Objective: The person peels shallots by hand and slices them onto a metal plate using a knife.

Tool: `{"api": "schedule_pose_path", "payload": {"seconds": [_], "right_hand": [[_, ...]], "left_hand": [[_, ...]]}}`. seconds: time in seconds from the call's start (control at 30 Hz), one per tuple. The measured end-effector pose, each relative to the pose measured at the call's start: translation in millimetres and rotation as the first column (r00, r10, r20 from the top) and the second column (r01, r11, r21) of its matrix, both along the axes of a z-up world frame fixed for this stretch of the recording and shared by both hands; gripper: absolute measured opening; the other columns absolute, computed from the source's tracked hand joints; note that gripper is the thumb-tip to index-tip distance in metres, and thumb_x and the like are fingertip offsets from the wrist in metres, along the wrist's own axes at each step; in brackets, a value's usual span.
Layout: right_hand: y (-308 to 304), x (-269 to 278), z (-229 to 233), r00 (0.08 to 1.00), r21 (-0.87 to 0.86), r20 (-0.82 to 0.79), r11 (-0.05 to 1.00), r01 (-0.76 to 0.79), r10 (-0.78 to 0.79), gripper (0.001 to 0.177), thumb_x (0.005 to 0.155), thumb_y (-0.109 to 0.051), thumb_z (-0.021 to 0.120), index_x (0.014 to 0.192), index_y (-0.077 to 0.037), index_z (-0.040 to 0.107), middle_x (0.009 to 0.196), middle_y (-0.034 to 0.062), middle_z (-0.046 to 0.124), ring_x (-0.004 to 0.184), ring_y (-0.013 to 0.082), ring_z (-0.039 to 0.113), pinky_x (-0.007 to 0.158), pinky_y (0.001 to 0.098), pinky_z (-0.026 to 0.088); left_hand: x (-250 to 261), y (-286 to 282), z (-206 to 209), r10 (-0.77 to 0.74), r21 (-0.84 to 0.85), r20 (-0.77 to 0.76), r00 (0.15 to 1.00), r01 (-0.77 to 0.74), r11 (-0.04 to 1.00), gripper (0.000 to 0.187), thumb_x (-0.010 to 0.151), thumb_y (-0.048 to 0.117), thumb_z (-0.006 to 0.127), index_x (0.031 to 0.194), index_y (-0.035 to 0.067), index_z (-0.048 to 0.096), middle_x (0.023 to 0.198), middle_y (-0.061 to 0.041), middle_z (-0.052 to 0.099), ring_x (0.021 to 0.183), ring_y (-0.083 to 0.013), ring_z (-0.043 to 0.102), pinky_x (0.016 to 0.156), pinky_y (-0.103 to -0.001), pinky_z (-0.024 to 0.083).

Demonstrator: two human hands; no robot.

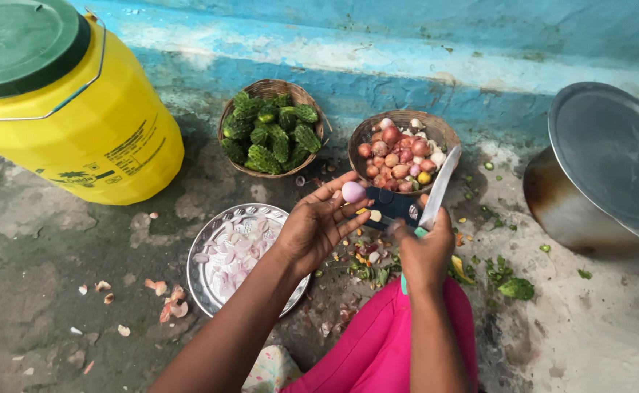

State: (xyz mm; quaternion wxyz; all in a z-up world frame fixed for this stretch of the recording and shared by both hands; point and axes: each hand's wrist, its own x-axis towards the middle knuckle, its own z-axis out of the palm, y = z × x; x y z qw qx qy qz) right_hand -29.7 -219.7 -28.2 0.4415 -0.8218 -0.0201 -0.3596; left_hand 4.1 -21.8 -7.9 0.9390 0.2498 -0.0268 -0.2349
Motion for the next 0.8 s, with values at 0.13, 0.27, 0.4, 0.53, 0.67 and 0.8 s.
{"api": "schedule_pose_path", "payload": {"seconds": [0.13, 0.27, 0.4, 0.53, 0.67, 0.8], "right_hand": [[7.3, -0.9, 2.5, 0.891, 0.518, -0.451, 0.830, 0.209, 0.057, 0.028, 0.095, -0.009, 0.078, 0.118, 0.004, 0.071, 0.091, 0.0176, 0.069, 0.067, 0.0201, 0.052, 0.057, 0.0360, 0.039], [30.3, -4.0, 15.7, 0.984, 0.194, -0.180, 0.981, 0.032, 0.003, 0.043, 0.082, -0.012, 0.084, 0.119, -0.002, 0.065, 0.099, 0.0044, 0.068, 0.086, 0.0118, 0.059, 0.076, 0.0286, 0.049], [73.7, -20.2, 32.0, 0.949, 0.185, -0.291, 0.980, -0.071, 0.123, 0.036, 0.091, -0.034, 0.079, 0.109, -0.005, 0.068, 0.084, 0.0051, 0.068, 0.072, 0.0162, 0.063, 0.063, 0.0332, 0.052], [94.9, -24.3, 43.2, 0.932, -0.115, -0.362, 0.990, -0.078, 0.031, 0.038, 0.093, -0.047, 0.071, 0.099, -0.009, 0.073, 0.076, 0.0075, 0.073, 0.070, 0.0239, 0.073, 0.064, 0.0383, 0.052], [96.3, -19.9, 43.5, 0.952, -0.161, -0.262, 0.966, -0.202, 0.156, 0.038, 0.101, -0.043, 0.062, 0.100, -0.005, 0.069, 0.081, 0.0138, 0.073, 0.077, 0.0337, 0.073, 0.067, 0.0434, 0.053], [99.3, -19.4, 37.8, 0.937, -0.106, -0.267, 0.960, -0.259, 0.223, 0.036, 0.105, -0.038, 0.057, 0.101, -0.004, 0.067, 0.081, 0.0144, 0.073, 0.076, 0.0341, 0.074, 0.066, 0.0440, 0.053]], "left_hand": [[-2.7, 9.5, 5.3, 0.010, 0.002, 0.017, 1.000, -0.010, 1.000, 0.044, 0.104, 0.011, 0.050, 0.146, -0.001, 0.050, 0.137, -0.015, 0.063, 0.117, -0.0255, 0.067, 0.104, -0.039, 0.056], [-2.6, 21.1, 4.6, 0.052, 0.022, -0.014, 0.999, -0.052, 0.998, 0.040, 0.103, 0.010, 0.053, 0.141, -0.003, 0.053, 0.134, -0.015, 0.066, 0.116, -0.0232, 0.069, 0.103, -0.034, 0.057], [-3.2, 37.2, -6.0, 0.071, 0.011, -0.128, 0.989, -0.070, 0.997, 0.039, 0.105, 0.031, 0.059, 0.126, -0.001, 0.063, 0.121, -0.014, 0.073, 0.102, -0.0198, 0.071, 0.089, -0.031, 0.060], [-7.2, 42.3, -14.4, 0.068, 0.090, -0.207, 0.976, -0.050, 0.995, 0.032, 0.103, 0.037, 0.063, 0.114, 0.006, 0.063, 0.112, -0.013, 0.075, 0.093, -0.0211, 0.074, 0.081, -0.030, 0.060], [-9.8, 47.9, -15.9, 0.057, 0.070, -0.126, 0.990, -0.048, 0.996, 0.032, 0.099, 0.023, 0.065, 0.124, 0.002, 0.064, 0.109, -0.011, 0.075, 0.093, -0.0187, 0.075, 0.084, -0.028, 0.062], [-10.2, 54.9, -11.4, 0.075, 0.088, -0.039, 0.996, -0.071, 0.994, 0.032, 0.098, 0.008, 0.067, 0.127, -0.004, 0.066, 0.109, -0.013, 0.075, 0.096, -0.0169, 0.074, 0.088, -0.027, 0.063]]}}
